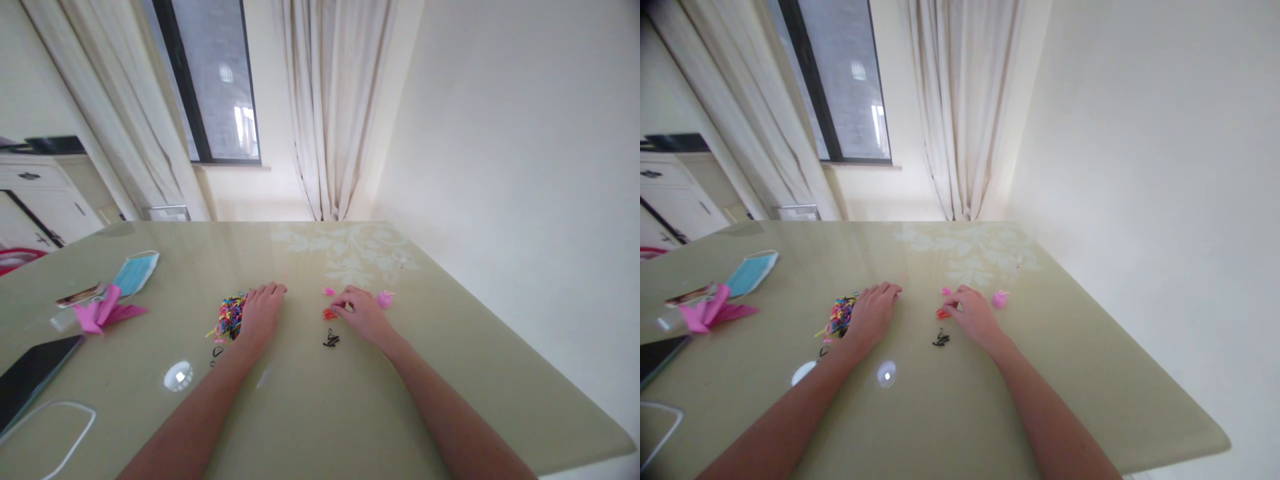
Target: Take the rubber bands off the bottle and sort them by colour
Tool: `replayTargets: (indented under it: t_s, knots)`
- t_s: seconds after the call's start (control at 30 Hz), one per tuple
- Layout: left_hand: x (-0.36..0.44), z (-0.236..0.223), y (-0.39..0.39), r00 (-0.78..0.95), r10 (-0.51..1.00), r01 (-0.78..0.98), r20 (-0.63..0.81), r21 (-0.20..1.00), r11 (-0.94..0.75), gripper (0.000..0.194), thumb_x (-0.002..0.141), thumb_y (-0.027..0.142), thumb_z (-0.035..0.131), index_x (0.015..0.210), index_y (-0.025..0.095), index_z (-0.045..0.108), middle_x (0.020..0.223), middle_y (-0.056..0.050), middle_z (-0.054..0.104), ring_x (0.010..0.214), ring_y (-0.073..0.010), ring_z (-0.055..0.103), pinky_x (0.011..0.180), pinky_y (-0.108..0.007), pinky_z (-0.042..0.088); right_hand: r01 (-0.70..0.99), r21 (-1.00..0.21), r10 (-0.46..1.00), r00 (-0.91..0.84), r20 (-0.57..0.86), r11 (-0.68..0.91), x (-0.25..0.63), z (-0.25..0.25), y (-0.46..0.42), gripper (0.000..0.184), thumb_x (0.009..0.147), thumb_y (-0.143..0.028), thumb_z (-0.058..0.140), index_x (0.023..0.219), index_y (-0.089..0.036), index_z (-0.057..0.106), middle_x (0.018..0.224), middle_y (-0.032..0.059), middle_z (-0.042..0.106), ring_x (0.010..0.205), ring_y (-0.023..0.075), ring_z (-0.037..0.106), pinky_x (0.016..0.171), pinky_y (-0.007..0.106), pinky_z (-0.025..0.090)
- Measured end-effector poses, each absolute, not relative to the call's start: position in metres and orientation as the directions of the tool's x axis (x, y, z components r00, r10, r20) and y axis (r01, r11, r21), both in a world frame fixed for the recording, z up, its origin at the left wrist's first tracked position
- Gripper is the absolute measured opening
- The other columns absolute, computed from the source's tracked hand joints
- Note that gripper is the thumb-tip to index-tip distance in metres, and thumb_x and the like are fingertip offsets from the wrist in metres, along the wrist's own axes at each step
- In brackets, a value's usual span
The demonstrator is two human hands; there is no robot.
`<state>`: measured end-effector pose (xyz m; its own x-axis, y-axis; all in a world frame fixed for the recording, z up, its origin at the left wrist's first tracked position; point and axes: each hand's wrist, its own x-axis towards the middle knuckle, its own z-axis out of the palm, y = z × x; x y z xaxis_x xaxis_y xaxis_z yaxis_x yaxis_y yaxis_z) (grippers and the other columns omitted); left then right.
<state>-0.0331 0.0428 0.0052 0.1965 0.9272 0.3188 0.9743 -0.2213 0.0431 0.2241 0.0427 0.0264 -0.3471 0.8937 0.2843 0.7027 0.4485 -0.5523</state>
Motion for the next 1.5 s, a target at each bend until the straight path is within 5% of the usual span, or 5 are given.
replayTargets:
  t_s: [0.4,0.63,0.93,1.5]
  knots:
    - [-0.035,-0.002,0.05,0.042,0.888,0.721,0.457,0.601,-0.343,0.018,0.092,0.015,0.057,0.106,0.02,0.068,0.102,-0.008,0.075,0.094,-0.0233,0.072,0.089,-0.039,0.055,0.722,-0.538,0.899,-0.316,0.304,0.436,0.225,0.026,0.043,0.012,0.092,-0.018,0.073,0.087,-0.022,0.083,0.085,0.0031,0.067,0.076,0.0165,0.064,0.073,0.03,0.043]
    - [-0.021,0.009,0.045,0.086,0.961,0.159,0.264,0.948,-0.275,0.033,0.08,0.033,0.077,0.109,0.02,0.066,0.093,-0.005,0.079,0.09,-0.0224,0.076,0.089,-0.039,0.06,0.58,-0.623,0.848,-0.293,0.442,0.525,0.217,0.027,0.037,0.012,0.091,-0.026,0.075,0.101,-0.022,0.081,0.086,0.0021,0.066,0.064,0.0125,0.054,0.065,0.027,0.044]
    - [-0.004,0.021,0.027,0.25,0.95,-0.078,0.189,0.981,-0.175,0.045,0.075,0.034,0.086,0.112,0.018,0.066,0.092,-0.005,0.08,0.086,-0.0198,0.077,0.086,-0.036,0.061,0.375,-0.655,0.755,-0.346,0.557,0.656,0.208,0.031,0.026,0.019,0.095,-0.04,0.071,0.097,-0.024,0.081,0.086,0.0036,0.064,0.069,0.0143,0.054,0.063,0.028,0.045]
    - [-0.002,0.016,0.028,0.193,0.95,-0.069,0.247,0.969,-0.238,0.031,0.077,0.035,0.085,0.099,0.018,0.071,0.091,-0.005,0.08,0.086,-0.0182,0.076,0.085,-0.032,0.06,0.461,-0.636,0.785,-0.343,0.516,0.619,0.211,0.039,0.025,0.014,0.096,-0.029,0.07,0.088,-0.021,0.079,0.081,0.0015,0.061,0.066,0.0137,0.051,0.064,0.028,0.042]
